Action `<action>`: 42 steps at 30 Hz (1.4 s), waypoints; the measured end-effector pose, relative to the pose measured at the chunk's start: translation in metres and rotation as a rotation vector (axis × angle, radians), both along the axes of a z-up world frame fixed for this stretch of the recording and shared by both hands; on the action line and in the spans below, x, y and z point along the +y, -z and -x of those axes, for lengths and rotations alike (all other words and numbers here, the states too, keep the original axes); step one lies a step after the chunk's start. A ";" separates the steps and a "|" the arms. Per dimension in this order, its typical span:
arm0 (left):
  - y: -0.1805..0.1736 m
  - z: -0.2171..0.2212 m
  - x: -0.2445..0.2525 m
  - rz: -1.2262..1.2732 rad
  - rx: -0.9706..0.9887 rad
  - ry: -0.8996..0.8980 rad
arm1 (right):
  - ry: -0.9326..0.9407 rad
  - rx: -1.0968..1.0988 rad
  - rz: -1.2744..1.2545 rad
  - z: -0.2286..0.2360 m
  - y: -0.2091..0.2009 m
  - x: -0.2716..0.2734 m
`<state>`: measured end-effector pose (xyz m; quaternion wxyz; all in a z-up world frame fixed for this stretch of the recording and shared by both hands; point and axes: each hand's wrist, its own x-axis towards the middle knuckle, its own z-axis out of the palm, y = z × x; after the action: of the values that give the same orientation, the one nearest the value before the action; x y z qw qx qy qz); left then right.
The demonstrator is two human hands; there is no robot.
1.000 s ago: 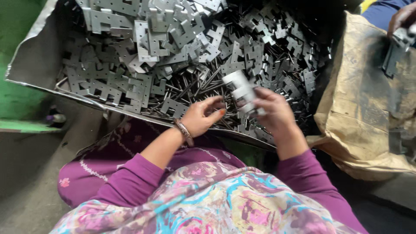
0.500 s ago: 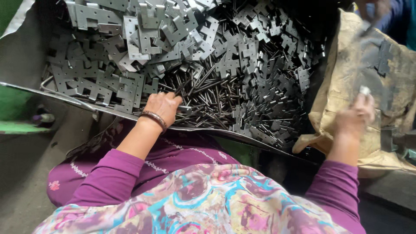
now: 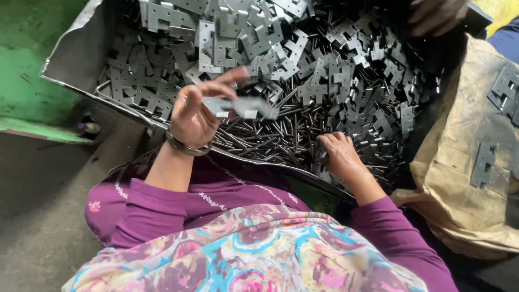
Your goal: The person sits on the floor and sorts small metal brackets and pins from a large bin, picking them up by hand and placing them into a sack. The person repeatedly reaches into the bin, separates the items, and transfers them to the sack.
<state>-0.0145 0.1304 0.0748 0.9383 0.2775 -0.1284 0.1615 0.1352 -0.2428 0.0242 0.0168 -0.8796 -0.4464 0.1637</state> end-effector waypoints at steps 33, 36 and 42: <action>0.082 -0.033 -0.085 0.308 0.555 0.025 | 1.049 0.958 -1.284 -0.027 -0.061 0.043; 0.075 -0.032 -0.113 0.467 0.587 0.184 | 0.598 0.602 -0.966 0.011 -0.066 0.082; 0.069 -0.018 -0.138 -0.040 0.749 0.247 | -0.017 0.278 -0.665 0.066 -0.045 0.101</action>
<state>0.0037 -0.0072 0.0060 0.9270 0.3178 0.1874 -0.0675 0.0694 -0.1423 0.0696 0.3614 -0.7915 -0.4760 0.1277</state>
